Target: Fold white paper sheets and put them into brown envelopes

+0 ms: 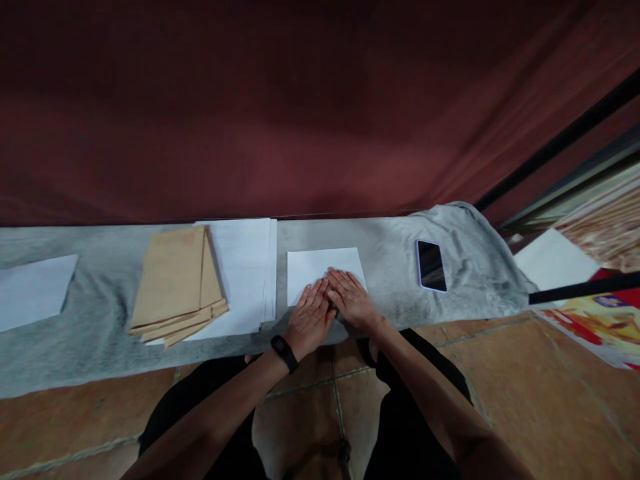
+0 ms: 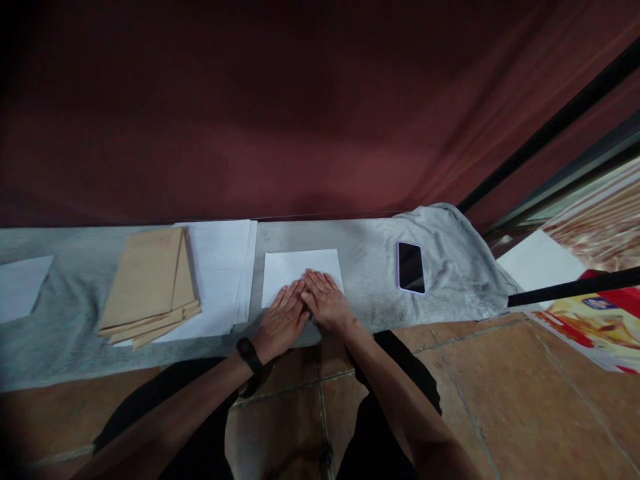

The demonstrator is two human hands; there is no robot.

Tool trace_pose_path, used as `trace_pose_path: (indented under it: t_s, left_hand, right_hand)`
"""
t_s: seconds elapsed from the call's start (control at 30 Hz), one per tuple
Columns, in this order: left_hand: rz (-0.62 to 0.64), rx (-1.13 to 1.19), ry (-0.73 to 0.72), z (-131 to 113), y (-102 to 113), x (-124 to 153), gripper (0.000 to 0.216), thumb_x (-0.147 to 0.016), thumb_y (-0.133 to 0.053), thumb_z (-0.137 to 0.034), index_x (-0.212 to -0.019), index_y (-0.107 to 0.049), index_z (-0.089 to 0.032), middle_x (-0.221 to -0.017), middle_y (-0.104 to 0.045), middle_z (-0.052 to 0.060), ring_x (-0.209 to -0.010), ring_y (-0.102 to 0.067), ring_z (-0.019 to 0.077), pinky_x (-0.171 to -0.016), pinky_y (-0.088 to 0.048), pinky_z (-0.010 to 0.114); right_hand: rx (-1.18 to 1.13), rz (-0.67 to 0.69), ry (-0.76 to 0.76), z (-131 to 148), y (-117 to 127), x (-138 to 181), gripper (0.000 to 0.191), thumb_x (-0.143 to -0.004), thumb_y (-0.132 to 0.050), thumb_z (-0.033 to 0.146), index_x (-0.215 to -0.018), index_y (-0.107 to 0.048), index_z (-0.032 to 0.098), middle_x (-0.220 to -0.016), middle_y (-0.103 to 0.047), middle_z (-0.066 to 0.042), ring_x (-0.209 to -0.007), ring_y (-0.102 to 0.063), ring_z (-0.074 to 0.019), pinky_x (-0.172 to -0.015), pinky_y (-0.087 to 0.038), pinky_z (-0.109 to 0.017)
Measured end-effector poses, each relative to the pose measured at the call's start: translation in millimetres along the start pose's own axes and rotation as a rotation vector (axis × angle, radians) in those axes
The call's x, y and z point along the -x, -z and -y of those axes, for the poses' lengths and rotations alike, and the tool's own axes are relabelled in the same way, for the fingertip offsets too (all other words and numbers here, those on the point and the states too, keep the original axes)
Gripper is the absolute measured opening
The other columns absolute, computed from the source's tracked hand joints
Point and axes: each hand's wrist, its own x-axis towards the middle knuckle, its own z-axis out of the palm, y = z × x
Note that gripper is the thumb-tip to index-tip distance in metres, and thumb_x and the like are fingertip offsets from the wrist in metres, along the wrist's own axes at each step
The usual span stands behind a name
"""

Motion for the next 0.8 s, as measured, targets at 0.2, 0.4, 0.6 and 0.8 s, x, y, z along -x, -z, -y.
trace_pose_path:
  t_s: [0.2,0.4,0.6,0.8]
  left_hand:
    - [0.008,0.024,-0.045,-4,-1,6,0.057,-0.103,-0.030,-0.037,-0.151,-0.036,-0.006,-0.157,-0.039,0.016,-0.150,-0.027,0.0240,-0.125,-0.023,0.046]
    - [0.016,0.021,0.007,4,2,2,0.061,-0.103,-0.027,-0.041,-0.154,-0.030,-0.009,-0.161,-0.031,0.013,-0.152,-0.022,0.0225,-0.124,-0.023,0.044]
    - [-0.030,-0.028,0.123,17,4,-3,0.065,-0.102,-0.028,-0.047,-0.152,-0.033,-0.005,-0.161,-0.029,0.017,-0.151,-0.022,0.0257,-0.124,-0.022,0.045]
    - [-0.101,-0.035,0.214,28,2,-5,0.071,-0.100,-0.033,-0.051,-0.152,-0.030,-0.002,-0.160,-0.029,0.022,-0.151,-0.023,0.0302,-0.122,-0.025,0.049]
  right_hand:
    - [0.065,0.002,-0.079,-6,1,-11,0.052,-0.106,-0.028,0.040,-0.153,-0.037,0.020,-0.162,-0.031,-0.006,-0.150,-0.027,-0.0221,-0.124,-0.021,-0.045]
    - [0.121,-0.043,-0.176,-16,-1,-13,0.053,-0.106,-0.028,0.041,-0.154,-0.035,0.019,-0.162,-0.029,-0.009,-0.150,-0.028,-0.0241,-0.123,-0.020,-0.046]
    - [0.154,-0.126,-0.257,-27,-4,-5,0.057,-0.105,-0.033,0.041,-0.154,-0.034,0.013,-0.160,-0.033,-0.014,-0.148,-0.031,-0.0274,-0.120,-0.023,-0.047]
    - [0.157,-0.167,-0.438,-32,8,1,0.058,-0.102,-0.041,0.038,-0.150,-0.039,0.007,-0.153,-0.043,-0.020,-0.138,-0.042,-0.0327,-0.113,-0.032,-0.048]
